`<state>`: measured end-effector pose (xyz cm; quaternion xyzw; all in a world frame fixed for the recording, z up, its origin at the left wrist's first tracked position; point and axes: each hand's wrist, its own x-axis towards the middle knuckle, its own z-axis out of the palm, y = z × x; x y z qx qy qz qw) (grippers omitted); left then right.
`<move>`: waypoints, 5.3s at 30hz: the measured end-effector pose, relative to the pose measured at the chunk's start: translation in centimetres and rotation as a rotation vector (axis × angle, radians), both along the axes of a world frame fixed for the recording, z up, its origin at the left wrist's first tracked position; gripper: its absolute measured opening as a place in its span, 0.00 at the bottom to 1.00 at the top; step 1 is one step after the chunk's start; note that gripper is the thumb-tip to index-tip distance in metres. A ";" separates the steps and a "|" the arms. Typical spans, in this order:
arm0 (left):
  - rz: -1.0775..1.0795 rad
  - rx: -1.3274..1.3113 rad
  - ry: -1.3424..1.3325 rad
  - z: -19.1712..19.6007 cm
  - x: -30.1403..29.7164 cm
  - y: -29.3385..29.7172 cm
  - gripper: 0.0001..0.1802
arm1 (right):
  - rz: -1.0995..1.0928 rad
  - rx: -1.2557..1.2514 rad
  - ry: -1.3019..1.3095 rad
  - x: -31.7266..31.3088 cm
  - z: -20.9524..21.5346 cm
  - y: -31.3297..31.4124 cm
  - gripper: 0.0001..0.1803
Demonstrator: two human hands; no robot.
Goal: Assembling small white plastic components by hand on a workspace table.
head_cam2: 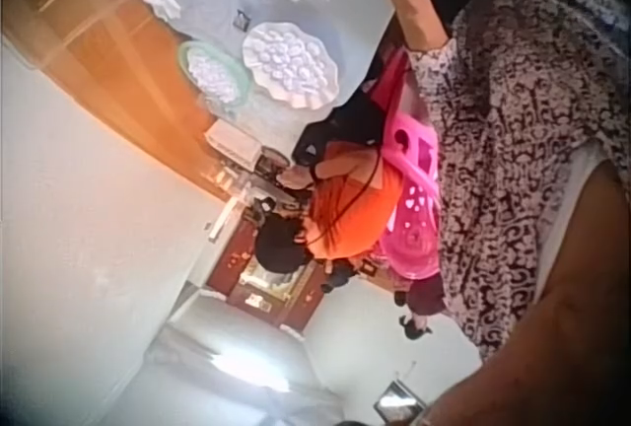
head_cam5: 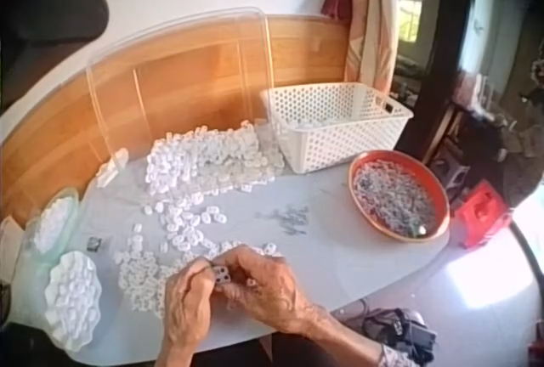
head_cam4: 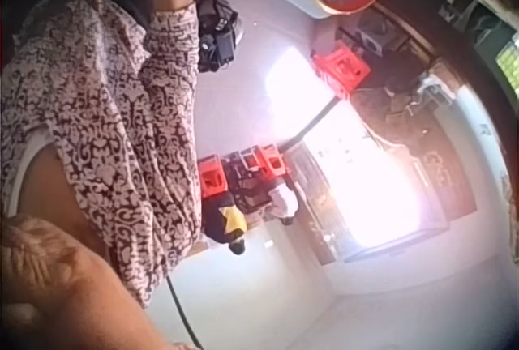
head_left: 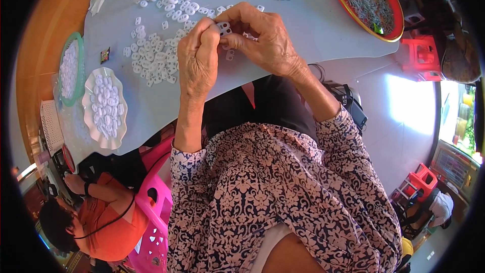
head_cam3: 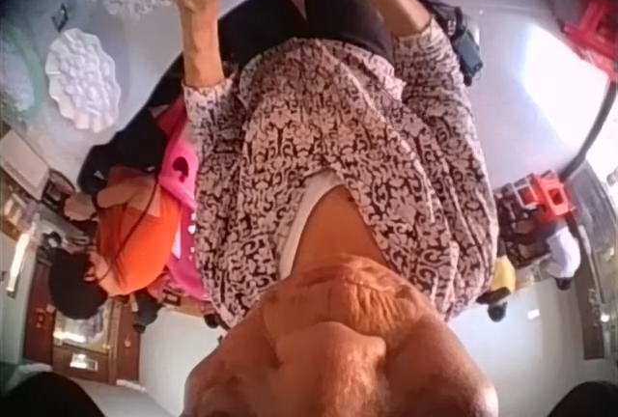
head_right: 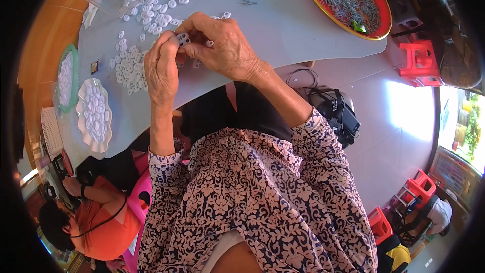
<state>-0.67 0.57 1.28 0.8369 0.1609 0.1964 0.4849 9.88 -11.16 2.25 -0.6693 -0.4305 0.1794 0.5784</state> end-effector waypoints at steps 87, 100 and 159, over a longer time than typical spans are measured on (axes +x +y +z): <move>0.067 -0.718 -0.234 0.9 -0.6 -0.5 0.08 | 0.173 -0.265 -0.652 8.7 -1.6 12.5 0.12; 0.087 -0.677 -0.219 0.8 -1.0 -0.4 0.07 | 0.199 -0.348 -0.527 8.7 0.4 11.2 0.09; 0.158 -0.420 -0.150 0.8 -0.3 -1.1 0.10 | 0.038 -0.070 0.065 1.4 1.3 0.8 0.04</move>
